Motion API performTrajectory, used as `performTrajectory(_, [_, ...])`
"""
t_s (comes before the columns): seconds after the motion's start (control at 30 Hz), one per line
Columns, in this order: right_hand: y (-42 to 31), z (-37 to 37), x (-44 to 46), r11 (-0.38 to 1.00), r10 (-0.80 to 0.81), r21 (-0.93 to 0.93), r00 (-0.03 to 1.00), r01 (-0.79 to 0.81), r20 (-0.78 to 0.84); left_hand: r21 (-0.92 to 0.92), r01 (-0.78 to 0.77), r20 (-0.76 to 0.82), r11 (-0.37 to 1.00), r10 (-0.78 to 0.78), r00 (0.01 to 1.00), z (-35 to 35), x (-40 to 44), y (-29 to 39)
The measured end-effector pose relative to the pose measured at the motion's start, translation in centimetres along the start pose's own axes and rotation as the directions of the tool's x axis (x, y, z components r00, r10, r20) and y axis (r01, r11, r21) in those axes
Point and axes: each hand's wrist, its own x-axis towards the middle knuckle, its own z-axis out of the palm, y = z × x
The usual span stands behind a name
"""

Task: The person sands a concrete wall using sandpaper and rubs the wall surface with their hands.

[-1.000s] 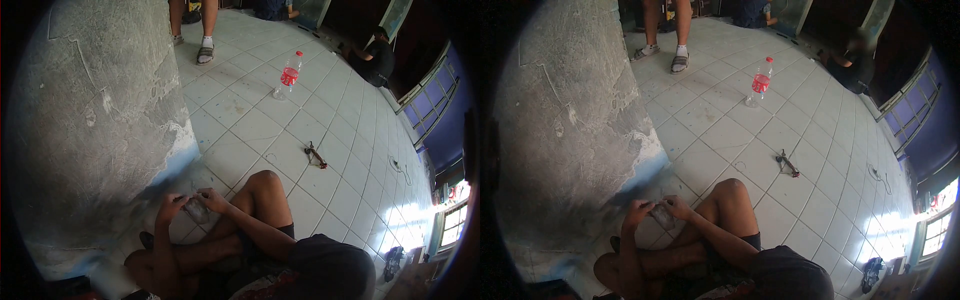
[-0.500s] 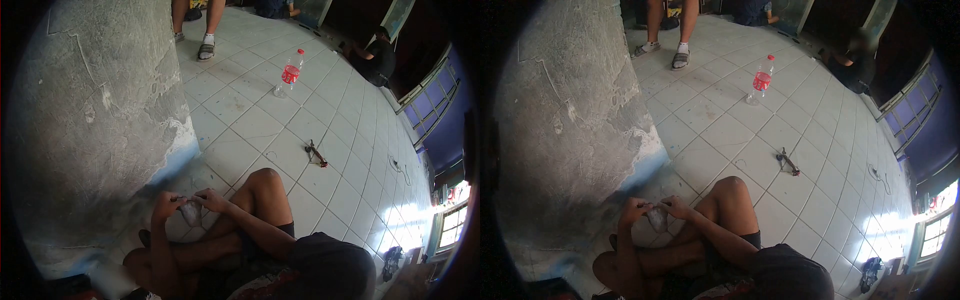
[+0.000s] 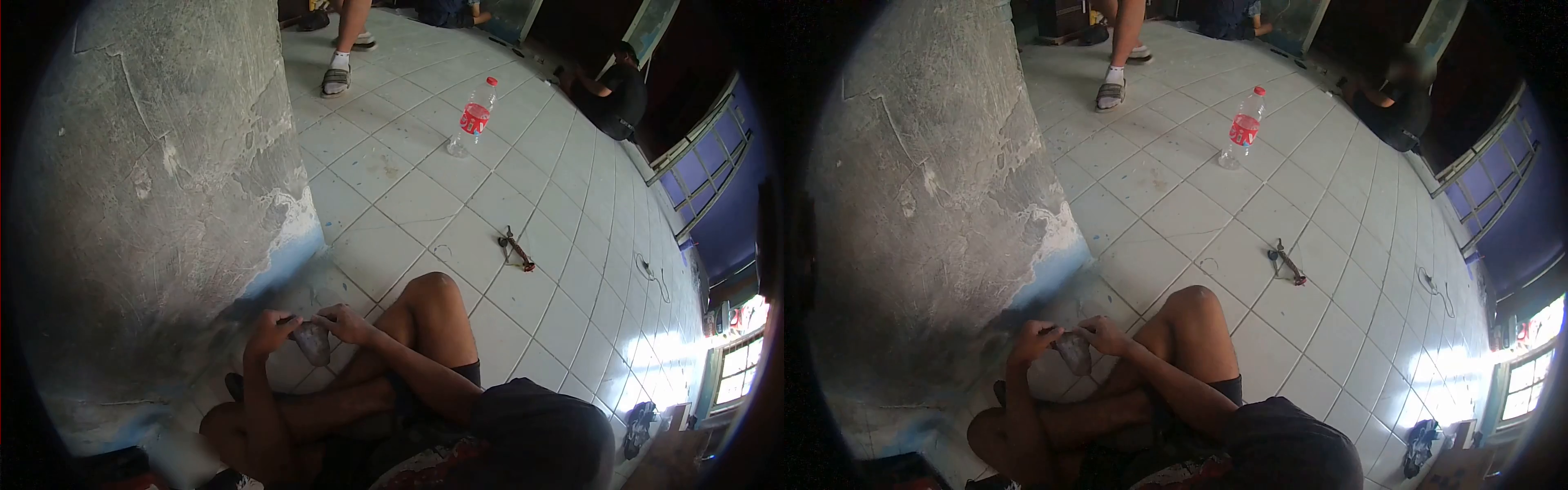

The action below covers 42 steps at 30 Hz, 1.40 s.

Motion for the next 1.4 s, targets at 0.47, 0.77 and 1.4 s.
performTrajectory(0.47, [-0.5,0.0,0.1,0.982,0.145,0.111,0.988,-0.150,0.051,0.003,0.018,-0.030,1.000,-0.018,0.999,0.5,0.0,0.4])
performTrajectory(0.77, [-1.5,-0.9,0.1,0.856,0.227,0.431,0.957,-0.285,0.182,-0.069,-0.131,-0.344,0.989,0.100,0.934,0.8,1.3,-1.6])
performTrajectory(1.4, [0.0,-0.3,0.3,0.917,0.289,0.312,0.953,-0.249,-0.090,0.048,-0.203,-0.351,0.978,0.207,0.913,2.9,2.2,-2.8])
